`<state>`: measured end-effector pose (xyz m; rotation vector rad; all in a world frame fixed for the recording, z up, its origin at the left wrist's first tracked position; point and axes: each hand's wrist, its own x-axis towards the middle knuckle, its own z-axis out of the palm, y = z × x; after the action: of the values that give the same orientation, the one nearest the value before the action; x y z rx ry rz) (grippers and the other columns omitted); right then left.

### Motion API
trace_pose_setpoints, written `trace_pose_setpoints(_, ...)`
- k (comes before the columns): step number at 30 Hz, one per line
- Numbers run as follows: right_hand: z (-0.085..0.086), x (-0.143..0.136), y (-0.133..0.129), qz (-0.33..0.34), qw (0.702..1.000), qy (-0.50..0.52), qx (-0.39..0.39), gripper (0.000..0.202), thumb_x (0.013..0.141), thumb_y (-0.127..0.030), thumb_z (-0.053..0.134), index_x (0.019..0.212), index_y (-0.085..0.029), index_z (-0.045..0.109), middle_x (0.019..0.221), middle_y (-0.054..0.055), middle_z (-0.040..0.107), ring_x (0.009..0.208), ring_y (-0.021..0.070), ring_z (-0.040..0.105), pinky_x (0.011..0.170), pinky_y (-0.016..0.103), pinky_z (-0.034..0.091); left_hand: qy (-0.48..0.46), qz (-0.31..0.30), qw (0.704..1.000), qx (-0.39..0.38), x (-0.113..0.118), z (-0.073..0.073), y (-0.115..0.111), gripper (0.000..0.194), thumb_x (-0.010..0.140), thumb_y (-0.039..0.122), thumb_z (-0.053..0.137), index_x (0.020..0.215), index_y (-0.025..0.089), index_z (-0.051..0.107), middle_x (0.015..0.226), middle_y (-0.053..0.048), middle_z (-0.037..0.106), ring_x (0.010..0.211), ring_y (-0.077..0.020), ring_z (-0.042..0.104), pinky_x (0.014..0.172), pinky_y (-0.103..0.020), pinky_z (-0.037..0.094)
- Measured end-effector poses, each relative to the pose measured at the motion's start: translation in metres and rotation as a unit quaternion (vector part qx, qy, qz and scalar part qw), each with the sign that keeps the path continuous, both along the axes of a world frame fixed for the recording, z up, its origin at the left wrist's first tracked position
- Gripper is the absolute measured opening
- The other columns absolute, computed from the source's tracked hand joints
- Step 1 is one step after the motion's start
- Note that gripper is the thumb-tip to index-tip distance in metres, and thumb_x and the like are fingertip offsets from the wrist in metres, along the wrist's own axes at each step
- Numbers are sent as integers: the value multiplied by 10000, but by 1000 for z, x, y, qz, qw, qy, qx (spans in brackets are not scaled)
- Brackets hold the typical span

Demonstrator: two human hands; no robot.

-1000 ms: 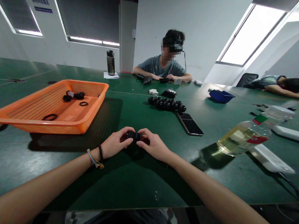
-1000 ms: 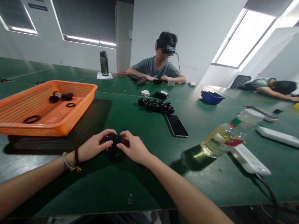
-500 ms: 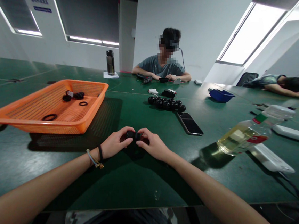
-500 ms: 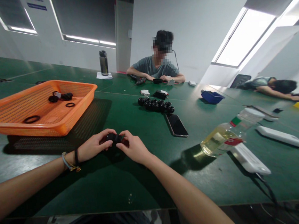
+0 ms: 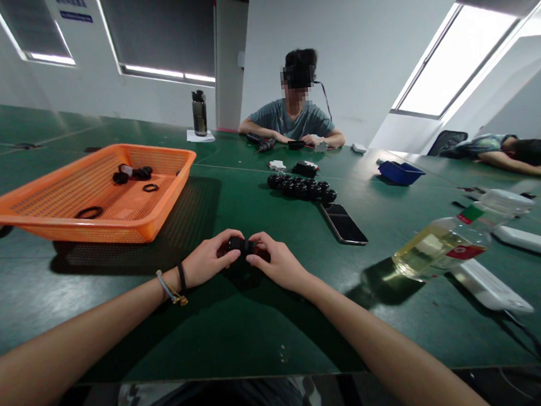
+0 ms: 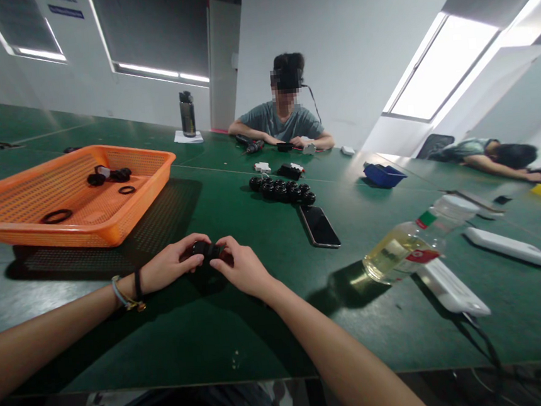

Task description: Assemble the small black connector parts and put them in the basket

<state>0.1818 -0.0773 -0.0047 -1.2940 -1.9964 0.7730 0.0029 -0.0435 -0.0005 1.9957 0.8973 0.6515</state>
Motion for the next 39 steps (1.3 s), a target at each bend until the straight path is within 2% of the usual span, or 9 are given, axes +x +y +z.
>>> trace_pose_setpoints(39, 0, 0, 0, -1, 1000, 1, -10, 209, 760, -251, 498, 950, -185, 444, 676, -23, 552, 603, 121, 521, 587, 243, 372, 7, 0, 1000, 6, 1, 0, 0, 328, 742, 321, 446, 1030, 162, 452, 703, 27, 481, 576, -113, 477, 532, -221, 407)
